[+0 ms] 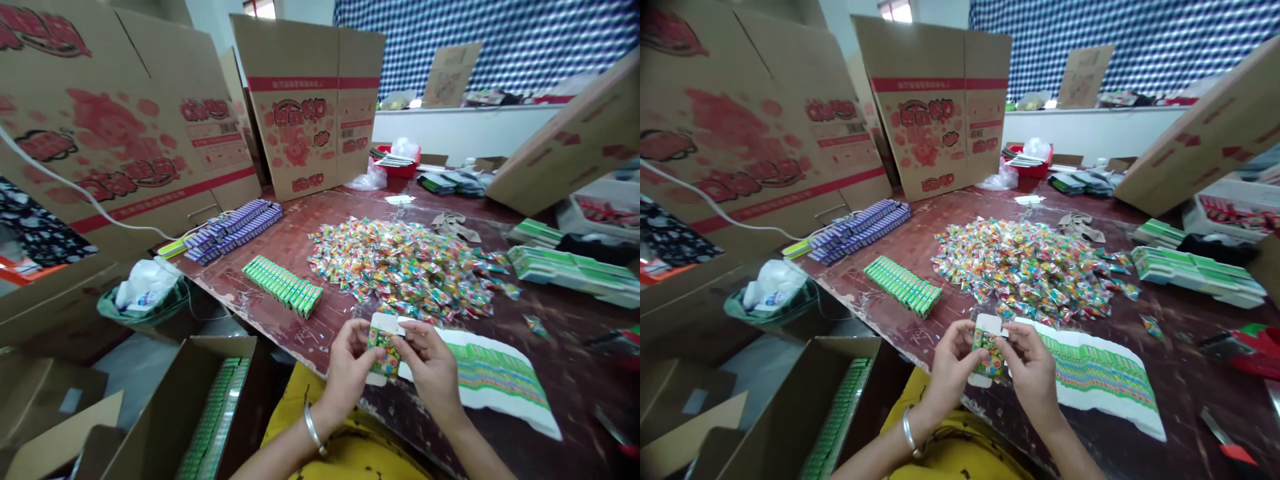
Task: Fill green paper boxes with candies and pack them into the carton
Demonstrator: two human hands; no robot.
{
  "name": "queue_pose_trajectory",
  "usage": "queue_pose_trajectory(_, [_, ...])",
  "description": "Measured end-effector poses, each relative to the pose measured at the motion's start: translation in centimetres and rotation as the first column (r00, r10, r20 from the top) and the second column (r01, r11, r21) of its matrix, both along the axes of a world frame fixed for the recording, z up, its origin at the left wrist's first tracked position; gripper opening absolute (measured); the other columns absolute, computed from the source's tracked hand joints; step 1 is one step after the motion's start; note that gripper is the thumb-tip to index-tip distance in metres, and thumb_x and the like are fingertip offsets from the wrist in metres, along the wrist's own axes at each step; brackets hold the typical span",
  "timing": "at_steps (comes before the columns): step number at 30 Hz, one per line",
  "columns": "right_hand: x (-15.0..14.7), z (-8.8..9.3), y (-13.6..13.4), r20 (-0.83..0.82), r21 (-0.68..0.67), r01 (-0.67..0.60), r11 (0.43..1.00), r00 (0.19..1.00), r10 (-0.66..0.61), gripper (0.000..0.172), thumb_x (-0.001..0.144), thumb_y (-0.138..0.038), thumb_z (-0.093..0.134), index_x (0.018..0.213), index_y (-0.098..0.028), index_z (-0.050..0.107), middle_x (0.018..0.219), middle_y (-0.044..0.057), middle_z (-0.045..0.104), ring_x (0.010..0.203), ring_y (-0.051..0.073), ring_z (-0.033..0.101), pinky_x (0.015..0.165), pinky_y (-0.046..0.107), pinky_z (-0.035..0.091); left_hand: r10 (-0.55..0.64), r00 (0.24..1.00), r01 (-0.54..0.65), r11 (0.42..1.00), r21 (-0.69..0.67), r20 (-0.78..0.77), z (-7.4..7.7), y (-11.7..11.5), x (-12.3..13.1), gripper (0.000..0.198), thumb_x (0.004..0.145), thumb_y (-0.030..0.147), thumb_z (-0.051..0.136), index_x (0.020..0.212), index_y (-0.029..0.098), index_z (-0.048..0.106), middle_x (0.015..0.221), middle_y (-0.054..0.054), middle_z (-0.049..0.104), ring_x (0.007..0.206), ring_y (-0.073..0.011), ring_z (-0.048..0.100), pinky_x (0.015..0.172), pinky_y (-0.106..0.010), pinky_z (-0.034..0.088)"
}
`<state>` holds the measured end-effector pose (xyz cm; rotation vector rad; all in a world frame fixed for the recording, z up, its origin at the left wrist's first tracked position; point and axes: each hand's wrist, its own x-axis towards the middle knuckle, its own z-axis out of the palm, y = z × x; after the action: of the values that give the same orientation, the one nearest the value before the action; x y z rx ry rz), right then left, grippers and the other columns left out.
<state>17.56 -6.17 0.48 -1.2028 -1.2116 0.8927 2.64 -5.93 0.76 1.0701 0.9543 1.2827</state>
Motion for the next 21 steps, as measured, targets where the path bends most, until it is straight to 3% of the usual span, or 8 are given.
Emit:
queue_pose_trajectory(3, [-0.1,-0.5,0.1,0.016,0.041,0.036,0.999,0.999,-0.036,0.036,0.079,-0.033,0.073,0.111,-0.022,0.06,0.092,0.005,0.069,0.077,0.016,0.068,0.068,0.024,0.057,0.037,0.999,-0.037,0.999,0.014,0.008,0.0,-0.7,0.0,0.057,0.078,0.021,0.072,0.131,0.026,0.05,0.096,-0.001,0.053,0.073,-0.0103,0.056,0.067,-0.021,0.048])
queue_pose_trajectory(6, [0.1,-1.4,0.3,0.093,0.136,0.033,0.99,0.995,-0.046,0.029,0.08,-0.031,0.071,0.107,-0.022,0.065,0.098,0.005,0.068,0.08,0.016,0.066,0.072,0.026,0.056,-0.086,0.996,0.086,0.996,0.017,-0.024,0.0,-0.9,-0.6,0.051,0.083,0.023,0.066,0.132,0.026,0.052,0.111,-0.005,0.054,0.08,-0.0109,0.058,0.072,-0.022,0.049])
queue_pose_trajectory(9, [0.1,-1.7,0.4,0.153,0.181,-0.051,0.982,0.988,0.023,0.021,0.085,-0.029,0.065,0.106,-0.024,0.068,0.104,0.005,0.066,0.091,0.017,0.064,0.077,0.027,0.054,-0.196,0.978,0.199,0.979,0.036,-0.072,0.2,-0.7,-1.3,0.042,0.087,0.023,0.061,0.129,0.024,0.054,0.115,-0.006,0.058,0.09,-0.0147,0.06,0.08,-0.024,0.049])
queue_pose_trajectory(13, [-0.2,-1.1,0.3,0.228,0.201,-0.082,0.976,0.973,0.035,0.01,0.089,-0.026,0.06,0.091,-0.023,0.069,0.095,0.005,0.065,0.091,0.017,0.062,0.08,0.029,0.051,-0.254,0.957,0.262,0.964,0.041,-0.137,0.6,-0.4,-1.9,0.03,0.087,0.02,0.06,0.116,0.022,0.058,0.113,-0.005,0.06,0.084,-0.0126,0.06,0.077,-0.023,0.049])
queue_pose_trajectory(15, [-0.4,-0.8,0.3,0.24,0.204,-0.082,0.976,0.97,0.031,0.009,0.09,-0.026,0.06,0.088,-0.022,0.068,0.098,0.005,0.064,0.094,0.018,0.062,0.083,0.03,0.05,-0.245,0.958,0.251,0.968,0.029,-0.147,0.5,-0.3,-1.9,0.028,0.086,0.02,0.061,0.114,0.023,0.057,0.115,-0.004,0.058,0.08,-0.0106,0.06,0.074,-0.022,0.049])
queue_pose_trajectory(21, [-1.0,-0.3,1.1,-0.016,0.141,-0.104,0.984,0.994,0.107,0.013,0.088,-0.03,0.062,0.099,-0.023,0.057,0.096,0.004,0.064,0.089,0.016,0.064,0.082,0.03,0.052,-0.087,0.996,0.086,0.996,-0.037,-0.016,-0.1,-0.2,-1.5,0.04,0.08,0.021,0.07,0.114,0.025,0.048,0.102,0.0,0.057,0.072,-0.0081,0.06,0.068,-0.02,0.049])
